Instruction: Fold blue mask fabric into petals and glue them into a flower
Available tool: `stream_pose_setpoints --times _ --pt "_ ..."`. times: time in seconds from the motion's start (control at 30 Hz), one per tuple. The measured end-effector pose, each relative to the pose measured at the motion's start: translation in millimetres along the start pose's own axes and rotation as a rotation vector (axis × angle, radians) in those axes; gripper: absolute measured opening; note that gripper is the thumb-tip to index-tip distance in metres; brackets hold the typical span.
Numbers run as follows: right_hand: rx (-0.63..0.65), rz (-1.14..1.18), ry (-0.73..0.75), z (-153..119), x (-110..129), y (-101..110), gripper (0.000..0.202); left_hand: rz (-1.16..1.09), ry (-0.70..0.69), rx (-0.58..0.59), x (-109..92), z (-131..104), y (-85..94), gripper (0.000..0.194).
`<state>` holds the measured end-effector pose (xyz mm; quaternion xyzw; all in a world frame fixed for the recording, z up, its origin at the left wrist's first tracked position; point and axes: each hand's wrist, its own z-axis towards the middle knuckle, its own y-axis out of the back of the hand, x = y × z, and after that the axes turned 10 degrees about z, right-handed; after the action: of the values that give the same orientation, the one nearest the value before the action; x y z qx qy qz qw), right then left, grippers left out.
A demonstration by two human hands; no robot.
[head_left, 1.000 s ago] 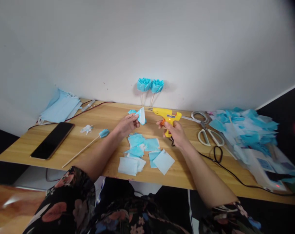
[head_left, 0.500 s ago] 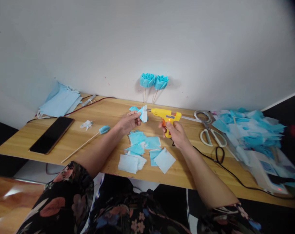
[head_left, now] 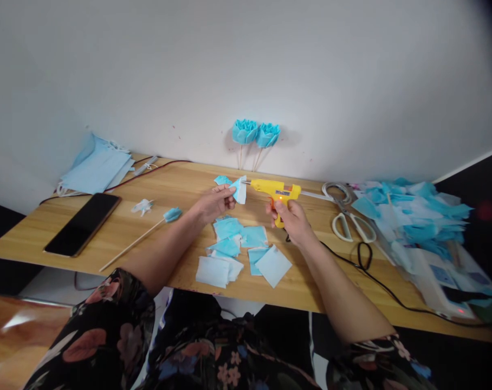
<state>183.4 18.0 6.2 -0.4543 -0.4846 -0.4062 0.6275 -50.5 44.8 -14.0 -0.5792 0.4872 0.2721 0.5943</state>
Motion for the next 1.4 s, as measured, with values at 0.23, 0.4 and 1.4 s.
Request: stream_pose_setpoints --times 0.23,0.4,1.4 --pt "0.005 -0.011 -0.003 0.5 0.3 0.9 0.053 -0.001 0.006 0.007 -0.1 -0.4 -0.3 0.039" --pt "0.03 -0.028 0.007 1.6 -0.7 2.3 0.055 0.006 -0.001 0.003 0.6 0.2 -0.2 0.039" --pt "0.007 -0.16 0.01 1.8 -1.7 2.7 0.06 -0.042 0.001 -0.027 -1.8 -0.2 -3.1 0.033"
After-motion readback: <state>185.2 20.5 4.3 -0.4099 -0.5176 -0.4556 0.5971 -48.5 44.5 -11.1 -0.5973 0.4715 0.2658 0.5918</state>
